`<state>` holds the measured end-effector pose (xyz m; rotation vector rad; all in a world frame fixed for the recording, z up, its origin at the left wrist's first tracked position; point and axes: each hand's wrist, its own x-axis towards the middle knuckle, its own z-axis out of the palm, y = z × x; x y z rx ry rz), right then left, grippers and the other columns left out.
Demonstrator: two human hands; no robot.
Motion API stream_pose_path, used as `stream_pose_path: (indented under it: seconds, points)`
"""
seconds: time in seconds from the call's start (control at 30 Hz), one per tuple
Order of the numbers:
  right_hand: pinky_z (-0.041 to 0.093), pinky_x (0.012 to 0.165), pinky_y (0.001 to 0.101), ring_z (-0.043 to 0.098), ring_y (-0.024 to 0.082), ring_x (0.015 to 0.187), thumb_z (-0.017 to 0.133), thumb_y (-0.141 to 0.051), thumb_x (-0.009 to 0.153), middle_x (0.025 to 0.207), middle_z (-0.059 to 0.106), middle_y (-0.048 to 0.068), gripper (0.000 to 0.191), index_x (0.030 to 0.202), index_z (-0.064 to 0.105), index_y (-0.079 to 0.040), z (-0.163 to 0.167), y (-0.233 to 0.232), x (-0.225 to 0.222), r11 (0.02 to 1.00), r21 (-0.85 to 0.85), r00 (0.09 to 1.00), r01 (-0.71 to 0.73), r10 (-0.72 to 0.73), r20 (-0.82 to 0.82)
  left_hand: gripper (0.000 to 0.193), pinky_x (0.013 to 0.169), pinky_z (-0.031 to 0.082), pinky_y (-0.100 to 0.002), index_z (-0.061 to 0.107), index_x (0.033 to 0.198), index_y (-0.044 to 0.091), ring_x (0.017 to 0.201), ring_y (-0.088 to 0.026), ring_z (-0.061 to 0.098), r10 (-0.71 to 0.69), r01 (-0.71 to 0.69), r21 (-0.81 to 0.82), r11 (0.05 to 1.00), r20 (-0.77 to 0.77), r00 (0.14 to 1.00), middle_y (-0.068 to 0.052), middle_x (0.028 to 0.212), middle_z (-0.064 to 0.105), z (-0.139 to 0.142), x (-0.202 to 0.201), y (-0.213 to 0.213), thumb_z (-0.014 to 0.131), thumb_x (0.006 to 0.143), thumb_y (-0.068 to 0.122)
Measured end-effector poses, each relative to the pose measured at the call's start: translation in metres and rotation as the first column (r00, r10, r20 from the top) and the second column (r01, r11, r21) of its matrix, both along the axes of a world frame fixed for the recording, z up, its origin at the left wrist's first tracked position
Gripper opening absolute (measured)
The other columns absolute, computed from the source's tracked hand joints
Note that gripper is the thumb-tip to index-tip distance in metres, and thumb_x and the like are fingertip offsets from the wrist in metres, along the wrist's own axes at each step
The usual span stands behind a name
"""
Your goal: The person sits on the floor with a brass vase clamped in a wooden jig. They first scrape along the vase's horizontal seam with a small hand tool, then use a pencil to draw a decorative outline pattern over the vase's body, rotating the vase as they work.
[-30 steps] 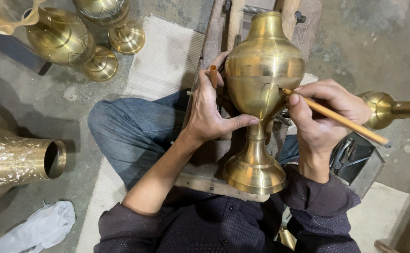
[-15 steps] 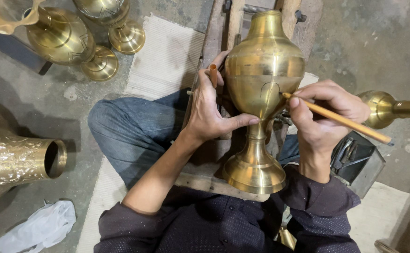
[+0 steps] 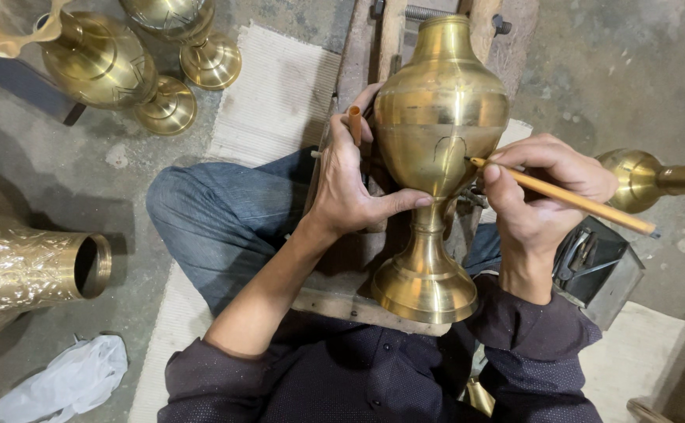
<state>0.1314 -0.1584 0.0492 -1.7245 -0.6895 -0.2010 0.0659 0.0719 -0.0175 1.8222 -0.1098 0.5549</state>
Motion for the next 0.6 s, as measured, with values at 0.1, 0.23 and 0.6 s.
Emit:
stream_pose_path:
  seconds: [0.1,0.23,0.6]
  points:
    - [0.05,0.064,0.0203,0.066,0.013,0.068,0.082,-0.006,0.099,0.086,0.073,0.013,0.014,0.097,0.073,0.005,-0.0002,0.0001,0.0004,1.0,0.013,1.0,-0.014,0.014,-0.007,0.133,0.091,0.054,-0.035,0.031,0.153,-0.008,0.103,-0.022,0.056,0.028,-0.026,0.023,0.999,-0.088,0.996,-0.015,0.118,0.051,0.0001,0.0001,-0.0009,0.094,0.062,0.065]
    - [0.051,0.065,0.0206,0.066,0.013,0.069,0.082,-0.005,0.099,0.086,0.073,0.014,0.013,0.096,0.073,0.005,0.0006,0.0,0.0008,0.999,0.019,0.999,-0.027,0.027,-0.019,0.131,0.092,0.054,-0.032,0.028,0.154,-0.009,0.107,-0.02,0.059,-0.003,0.003,-0.003,1.0,-0.038,0.999,-0.017,0.13,0.052,-0.0003,0.0,0.0,0.093,0.068,0.065]
    - [0.055,0.059,0.0266,0.067,0.018,0.065,0.079,-0.004,0.096,0.083,0.071,0.016,0.013,0.097,0.071,0.005,-0.0043,-0.0002,-0.0009,0.96,0.274,0.989,-0.058,0.093,-0.114,0.133,0.095,0.054,-0.036,0.028,0.154,-0.009,0.111,-0.024,0.059,-0.006,0.004,-0.02,1.0,-0.101,0.995,-0.017,0.133,0.054,-0.0027,-0.0006,0.001,0.093,0.064,0.065]
